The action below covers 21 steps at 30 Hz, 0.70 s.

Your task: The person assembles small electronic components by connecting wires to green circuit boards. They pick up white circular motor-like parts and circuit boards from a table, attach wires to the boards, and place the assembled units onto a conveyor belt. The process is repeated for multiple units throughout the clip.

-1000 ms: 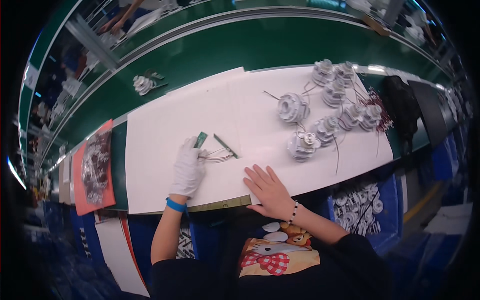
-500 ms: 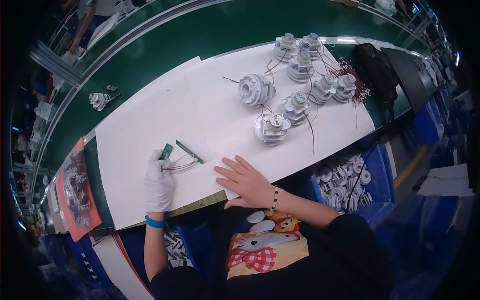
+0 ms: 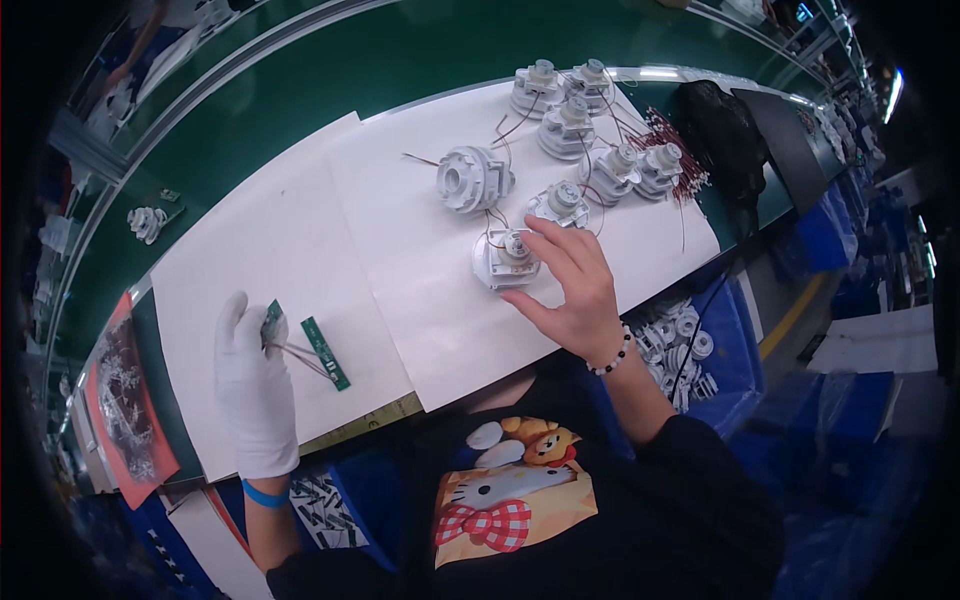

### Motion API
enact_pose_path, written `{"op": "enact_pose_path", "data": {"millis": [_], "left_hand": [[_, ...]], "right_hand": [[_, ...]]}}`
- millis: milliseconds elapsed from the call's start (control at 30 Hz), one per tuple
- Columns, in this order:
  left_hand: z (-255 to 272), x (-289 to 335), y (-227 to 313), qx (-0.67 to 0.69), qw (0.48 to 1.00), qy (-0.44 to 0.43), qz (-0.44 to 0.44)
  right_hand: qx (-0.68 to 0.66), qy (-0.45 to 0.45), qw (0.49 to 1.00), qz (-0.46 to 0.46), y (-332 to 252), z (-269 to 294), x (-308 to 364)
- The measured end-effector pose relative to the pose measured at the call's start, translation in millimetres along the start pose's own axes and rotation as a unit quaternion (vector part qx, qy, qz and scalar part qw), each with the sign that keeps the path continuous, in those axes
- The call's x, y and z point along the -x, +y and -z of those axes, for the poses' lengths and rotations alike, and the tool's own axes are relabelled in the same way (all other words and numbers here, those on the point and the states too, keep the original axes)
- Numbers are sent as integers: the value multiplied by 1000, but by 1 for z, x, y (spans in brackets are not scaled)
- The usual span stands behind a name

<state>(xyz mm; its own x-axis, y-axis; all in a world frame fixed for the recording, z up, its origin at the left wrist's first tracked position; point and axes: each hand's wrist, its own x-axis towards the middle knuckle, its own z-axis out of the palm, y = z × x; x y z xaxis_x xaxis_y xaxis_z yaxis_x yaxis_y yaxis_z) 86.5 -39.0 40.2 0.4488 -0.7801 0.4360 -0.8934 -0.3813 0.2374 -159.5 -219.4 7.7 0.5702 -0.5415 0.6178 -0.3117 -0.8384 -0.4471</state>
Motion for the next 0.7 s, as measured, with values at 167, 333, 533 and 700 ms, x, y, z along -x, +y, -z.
{"op": "enact_pose_path", "data": {"millis": [167, 333, 533, 700], "left_hand": [[-18, 2, 21, -27, 986, -80, -144], [-15, -6, 35, 207, 940, -255, -94], [-44, -24, 30, 156, 947, -222, -169], [-54, -28, 38, 43, 959, -269, -76]], "right_hand": [[-29, 46, 998, -12, -13, -9, 2], [-59, 9, 994, -89, 5, -5, 16], [-98, -126, 970, -183, 8, -6, 6], [50, -75, 992, -89, 3, -22, 7]]}}
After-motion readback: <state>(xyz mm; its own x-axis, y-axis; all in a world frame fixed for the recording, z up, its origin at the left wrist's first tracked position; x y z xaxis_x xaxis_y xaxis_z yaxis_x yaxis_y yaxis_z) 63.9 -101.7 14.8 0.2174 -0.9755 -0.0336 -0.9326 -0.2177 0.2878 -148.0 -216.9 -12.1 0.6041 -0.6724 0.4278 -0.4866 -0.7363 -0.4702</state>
